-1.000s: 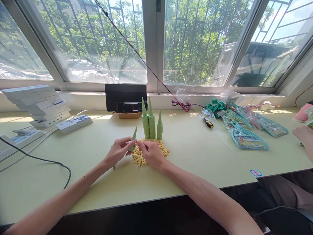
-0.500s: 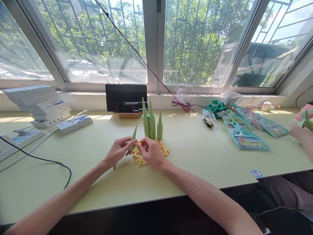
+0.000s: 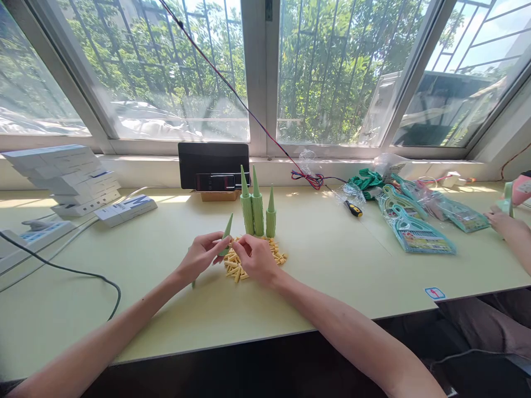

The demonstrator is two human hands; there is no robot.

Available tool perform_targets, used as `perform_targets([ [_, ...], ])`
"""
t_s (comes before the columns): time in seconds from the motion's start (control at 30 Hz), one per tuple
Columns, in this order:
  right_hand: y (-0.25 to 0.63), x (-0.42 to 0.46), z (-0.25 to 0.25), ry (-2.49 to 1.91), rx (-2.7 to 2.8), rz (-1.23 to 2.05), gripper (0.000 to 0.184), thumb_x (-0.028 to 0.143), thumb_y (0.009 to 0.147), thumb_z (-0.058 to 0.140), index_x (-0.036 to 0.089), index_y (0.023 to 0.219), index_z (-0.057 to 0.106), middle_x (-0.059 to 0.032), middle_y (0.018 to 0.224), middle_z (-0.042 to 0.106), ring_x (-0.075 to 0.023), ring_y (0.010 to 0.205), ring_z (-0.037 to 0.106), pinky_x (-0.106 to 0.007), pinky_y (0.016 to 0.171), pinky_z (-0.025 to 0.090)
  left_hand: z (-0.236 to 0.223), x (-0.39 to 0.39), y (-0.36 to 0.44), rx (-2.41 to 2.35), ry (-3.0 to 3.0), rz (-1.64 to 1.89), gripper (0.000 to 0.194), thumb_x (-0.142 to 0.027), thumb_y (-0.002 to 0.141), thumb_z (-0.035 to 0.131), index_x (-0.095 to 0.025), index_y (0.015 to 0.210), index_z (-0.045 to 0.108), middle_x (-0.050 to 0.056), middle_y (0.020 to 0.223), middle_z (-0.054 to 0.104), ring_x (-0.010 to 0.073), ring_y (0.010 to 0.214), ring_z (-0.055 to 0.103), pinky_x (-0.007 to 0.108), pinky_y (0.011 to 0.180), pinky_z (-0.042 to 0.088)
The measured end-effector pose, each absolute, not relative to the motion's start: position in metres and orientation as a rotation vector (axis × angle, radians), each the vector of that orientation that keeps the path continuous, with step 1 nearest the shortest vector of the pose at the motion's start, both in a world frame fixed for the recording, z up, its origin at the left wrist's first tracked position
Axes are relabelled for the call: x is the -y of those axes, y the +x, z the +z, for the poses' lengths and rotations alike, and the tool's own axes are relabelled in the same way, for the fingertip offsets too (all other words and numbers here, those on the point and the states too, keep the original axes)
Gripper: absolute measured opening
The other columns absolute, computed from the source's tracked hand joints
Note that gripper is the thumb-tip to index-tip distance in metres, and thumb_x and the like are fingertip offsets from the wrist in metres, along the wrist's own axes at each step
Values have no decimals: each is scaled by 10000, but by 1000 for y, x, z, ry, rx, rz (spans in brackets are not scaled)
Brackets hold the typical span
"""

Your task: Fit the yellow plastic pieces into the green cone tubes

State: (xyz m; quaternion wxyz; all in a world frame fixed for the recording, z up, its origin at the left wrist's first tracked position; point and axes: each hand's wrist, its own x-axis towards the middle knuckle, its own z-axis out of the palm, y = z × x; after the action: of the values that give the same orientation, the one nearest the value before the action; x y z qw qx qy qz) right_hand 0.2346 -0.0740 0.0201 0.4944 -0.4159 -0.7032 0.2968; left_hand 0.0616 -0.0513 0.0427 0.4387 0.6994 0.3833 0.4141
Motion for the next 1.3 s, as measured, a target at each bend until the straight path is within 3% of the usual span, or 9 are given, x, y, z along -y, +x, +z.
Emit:
perform_targets([
  [0.37,234,71,16,-1028,1742,674,472,514,977,403,193,633,441,35,575,407,-103,543,340,-257,529,279,42,51,62,-923,1731,1010,387,-514,853,635,-145,739,607,-29,585,430,82,495,421,221,457,364],
  [0.53,235,70,14,-1030,1752,669,495,518,987,373,191,620,430,22,589,446,-105,548,370,-258,540,289,39,50,61,-911,1729,1007,418,-529,847,637,-157,677,549,-40,570,374,81,496,400,215,452,366],
  [0.83,235,70,14,-1039,1744,683,537,545,990,350,182,615,477,14,564,490,-106,530,424,-253,543,313,40,50,62,-914,1757,1004,421,-563,820,646,-148,751,626,-9,575,476,92,486,431,227,442,399],
  [1.3,235,77,23,-971,1703,758,297,471,912,546,197,800,530,36,609,521,-107,536,437,-244,520,331,38,49,61,-921,1741,1027,379,-500,849,640,-157,700,580,-22,592,454,87,493,438,220,456,358],
])
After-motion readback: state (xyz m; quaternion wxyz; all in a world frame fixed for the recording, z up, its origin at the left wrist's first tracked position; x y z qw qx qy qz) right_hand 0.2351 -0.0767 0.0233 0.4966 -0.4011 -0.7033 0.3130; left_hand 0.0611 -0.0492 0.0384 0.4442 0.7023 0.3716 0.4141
